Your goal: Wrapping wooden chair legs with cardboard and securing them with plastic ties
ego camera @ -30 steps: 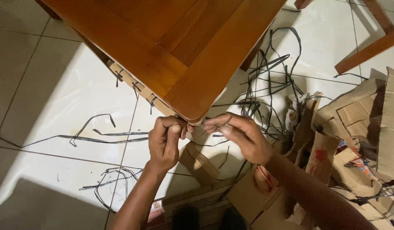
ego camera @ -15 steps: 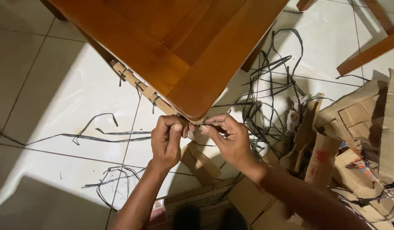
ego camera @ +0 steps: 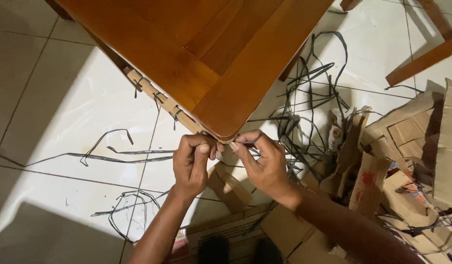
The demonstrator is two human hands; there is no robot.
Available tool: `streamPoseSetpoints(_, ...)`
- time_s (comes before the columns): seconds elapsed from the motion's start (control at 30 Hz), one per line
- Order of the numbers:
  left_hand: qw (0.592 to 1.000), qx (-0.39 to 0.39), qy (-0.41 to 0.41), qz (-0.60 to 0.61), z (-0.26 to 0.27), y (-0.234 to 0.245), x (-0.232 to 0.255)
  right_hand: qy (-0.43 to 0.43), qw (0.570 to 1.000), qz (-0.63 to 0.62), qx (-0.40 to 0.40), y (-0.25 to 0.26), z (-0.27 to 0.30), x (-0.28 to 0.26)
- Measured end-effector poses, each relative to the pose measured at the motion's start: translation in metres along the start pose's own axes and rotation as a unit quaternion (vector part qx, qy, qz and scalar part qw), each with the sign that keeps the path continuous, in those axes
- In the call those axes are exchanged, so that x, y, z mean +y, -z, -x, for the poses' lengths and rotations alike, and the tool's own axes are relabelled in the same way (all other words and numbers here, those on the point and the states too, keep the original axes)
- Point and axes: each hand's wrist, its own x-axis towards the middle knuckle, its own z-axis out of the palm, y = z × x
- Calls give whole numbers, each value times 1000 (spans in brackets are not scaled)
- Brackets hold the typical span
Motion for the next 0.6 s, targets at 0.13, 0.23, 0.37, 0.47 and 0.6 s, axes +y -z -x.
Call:
streamPoseSetpoints(0.13,1000,7,-4,3,-2,-3,9,15,999,39,-31,3,-5,-6)
streamPoseSetpoints(0.23,1000,16,-10,2,-1,-6,15,33,997,59,-41,1,-7,0)
streamPoseSetpoints(0.37,994,81,-73,-20,18,-23,10,39,996,53,-65,3,-7,9)
streamPoseSetpoints(0.47,994,87,14,-58,37,-26,23,37,991,66,-108,8,-9,7)
streamPoseSetpoints(0.6,992,110,11,-54,44,-29,-4,25,993,53,-107,7,-10,5)
